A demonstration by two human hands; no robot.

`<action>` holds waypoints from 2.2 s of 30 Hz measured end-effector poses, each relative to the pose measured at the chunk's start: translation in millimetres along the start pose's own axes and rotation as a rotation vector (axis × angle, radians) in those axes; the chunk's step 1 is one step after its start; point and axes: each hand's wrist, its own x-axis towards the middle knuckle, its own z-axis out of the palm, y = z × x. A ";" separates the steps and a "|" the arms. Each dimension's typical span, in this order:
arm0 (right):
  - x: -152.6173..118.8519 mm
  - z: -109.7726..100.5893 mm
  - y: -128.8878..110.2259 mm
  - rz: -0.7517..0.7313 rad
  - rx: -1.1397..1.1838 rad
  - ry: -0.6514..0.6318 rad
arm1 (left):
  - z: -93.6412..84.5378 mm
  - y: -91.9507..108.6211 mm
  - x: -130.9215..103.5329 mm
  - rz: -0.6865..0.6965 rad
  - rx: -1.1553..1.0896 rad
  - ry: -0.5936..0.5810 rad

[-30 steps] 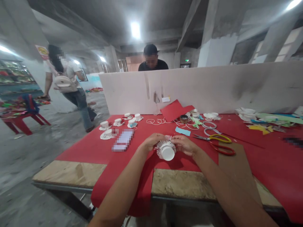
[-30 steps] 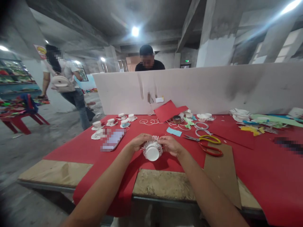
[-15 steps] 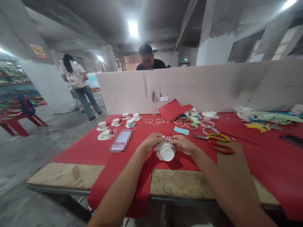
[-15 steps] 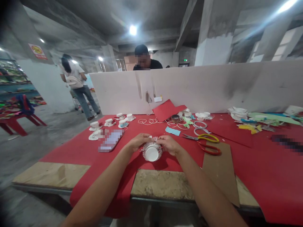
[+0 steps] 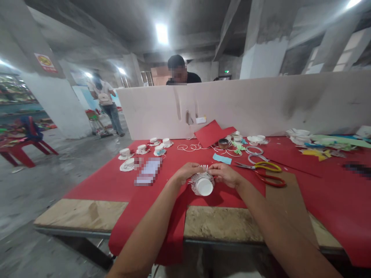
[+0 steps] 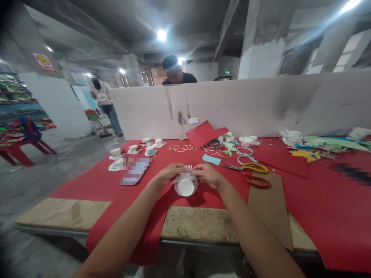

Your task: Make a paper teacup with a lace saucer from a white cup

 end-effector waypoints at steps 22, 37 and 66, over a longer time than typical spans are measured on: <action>-1.0 0.8 0.7 0.139 0.136 -0.121 | -1.2 0.7 0.8 -0.007 0.078 -0.067; 2.7 -2.7 7.6 0.173 0.259 -0.156 | -2.7 3.8 -1.1 0.055 0.143 -0.086; -0.6 3.5 1.3 0.107 0.110 -0.089 | -1.4 7.1 -2.5 0.086 0.230 -0.056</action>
